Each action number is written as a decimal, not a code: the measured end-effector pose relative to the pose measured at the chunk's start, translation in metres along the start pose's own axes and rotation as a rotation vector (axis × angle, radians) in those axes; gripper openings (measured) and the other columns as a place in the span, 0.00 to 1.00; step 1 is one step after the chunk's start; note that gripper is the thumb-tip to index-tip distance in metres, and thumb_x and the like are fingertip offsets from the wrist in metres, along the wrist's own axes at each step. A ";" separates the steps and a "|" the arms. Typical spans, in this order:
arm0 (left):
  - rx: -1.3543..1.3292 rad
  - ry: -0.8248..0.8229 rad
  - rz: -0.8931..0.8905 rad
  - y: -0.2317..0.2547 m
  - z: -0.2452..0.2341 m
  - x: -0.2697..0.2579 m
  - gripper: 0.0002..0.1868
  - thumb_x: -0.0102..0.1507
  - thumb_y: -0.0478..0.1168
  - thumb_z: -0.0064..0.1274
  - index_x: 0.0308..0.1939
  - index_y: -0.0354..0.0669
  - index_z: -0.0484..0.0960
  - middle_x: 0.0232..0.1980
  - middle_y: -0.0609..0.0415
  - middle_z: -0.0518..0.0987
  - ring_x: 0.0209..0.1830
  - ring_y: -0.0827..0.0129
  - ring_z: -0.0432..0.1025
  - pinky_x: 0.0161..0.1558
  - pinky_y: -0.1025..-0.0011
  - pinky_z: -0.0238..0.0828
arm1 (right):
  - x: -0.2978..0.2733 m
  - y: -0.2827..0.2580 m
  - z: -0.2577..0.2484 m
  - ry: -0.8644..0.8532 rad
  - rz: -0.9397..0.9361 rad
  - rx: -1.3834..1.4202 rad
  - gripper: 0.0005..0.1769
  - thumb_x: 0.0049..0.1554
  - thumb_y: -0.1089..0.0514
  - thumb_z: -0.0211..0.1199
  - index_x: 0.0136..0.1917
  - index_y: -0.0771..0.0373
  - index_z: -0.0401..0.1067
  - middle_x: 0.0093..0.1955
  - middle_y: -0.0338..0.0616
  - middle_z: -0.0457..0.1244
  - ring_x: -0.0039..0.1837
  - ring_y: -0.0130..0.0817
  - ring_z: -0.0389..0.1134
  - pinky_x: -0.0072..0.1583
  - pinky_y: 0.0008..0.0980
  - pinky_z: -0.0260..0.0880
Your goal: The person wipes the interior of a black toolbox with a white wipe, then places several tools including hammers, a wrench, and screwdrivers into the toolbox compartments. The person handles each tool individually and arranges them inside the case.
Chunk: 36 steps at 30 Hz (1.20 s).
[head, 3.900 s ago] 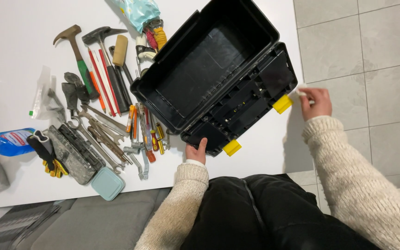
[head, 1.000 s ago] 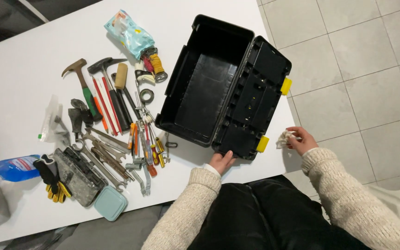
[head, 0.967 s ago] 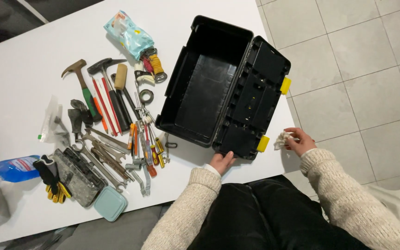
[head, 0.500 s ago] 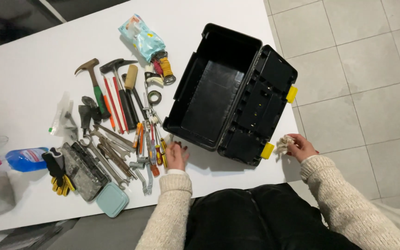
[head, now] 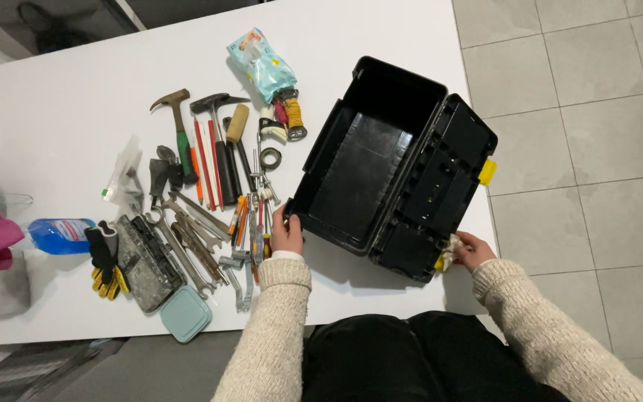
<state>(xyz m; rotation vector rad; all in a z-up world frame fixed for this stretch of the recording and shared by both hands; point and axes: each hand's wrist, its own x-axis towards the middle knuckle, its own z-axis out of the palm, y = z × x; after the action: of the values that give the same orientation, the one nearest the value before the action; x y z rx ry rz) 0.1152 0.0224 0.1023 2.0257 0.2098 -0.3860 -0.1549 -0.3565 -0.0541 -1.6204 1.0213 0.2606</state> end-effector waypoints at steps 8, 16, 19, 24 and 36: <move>-0.194 -0.025 -0.034 -0.027 0.000 -0.041 0.18 0.67 0.44 0.53 0.59 0.47 0.72 0.59 0.41 0.78 0.57 0.51 0.75 0.53 0.59 0.80 | 0.078 -0.003 -0.036 0.142 -0.136 -0.257 0.26 0.61 0.60 0.60 0.72 0.54 0.71 0.51 0.58 0.68 0.51 0.54 0.73 0.54 0.52 0.75; -0.386 -0.065 -0.135 -0.041 0.023 -0.069 0.16 0.67 0.49 0.57 0.56 0.51 0.76 0.60 0.53 0.79 0.59 0.63 0.75 0.54 0.65 0.79 | 0.078 -0.081 -0.059 0.276 -0.126 -0.318 0.25 0.59 0.49 0.63 0.70 0.37 0.74 0.58 0.43 0.70 0.62 0.47 0.69 0.67 0.45 0.66; -0.408 -0.065 -0.135 -0.039 0.028 -0.072 0.18 0.68 0.49 0.57 0.57 0.49 0.74 0.61 0.50 0.77 0.61 0.59 0.74 0.54 0.64 0.80 | 0.077 -0.090 -0.060 0.309 -0.118 -0.295 0.23 0.59 0.50 0.63 0.68 0.38 0.74 0.57 0.41 0.70 0.59 0.43 0.70 0.65 0.44 0.68; -0.404 -0.035 -0.085 -0.036 0.031 -0.077 0.20 0.67 0.51 0.57 0.58 0.47 0.74 0.61 0.45 0.77 0.61 0.54 0.74 0.53 0.63 0.81 | 0.057 -0.097 -0.052 0.349 -0.142 0.114 0.19 0.63 0.57 0.63 0.67 0.57 0.73 0.55 0.63 0.66 0.49 0.57 0.72 0.49 0.43 0.78; -0.379 -0.019 -0.080 -0.036 0.025 -0.078 0.17 0.70 0.50 0.40 0.52 0.44 0.79 0.53 0.48 0.82 0.48 0.62 0.79 0.46 0.68 0.82 | -0.061 -0.114 -0.045 0.556 -0.041 0.144 0.19 0.65 0.68 0.55 0.69 0.67 0.62 0.63 0.58 0.62 0.58 0.50 0.67 0.54 0.45 0.77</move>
<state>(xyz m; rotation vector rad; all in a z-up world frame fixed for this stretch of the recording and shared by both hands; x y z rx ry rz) 0.0266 0.0186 0.0902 1.6441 0.3276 -0.3840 -0.1241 -0.3699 0.0788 -1.6136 1.3848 -0.3055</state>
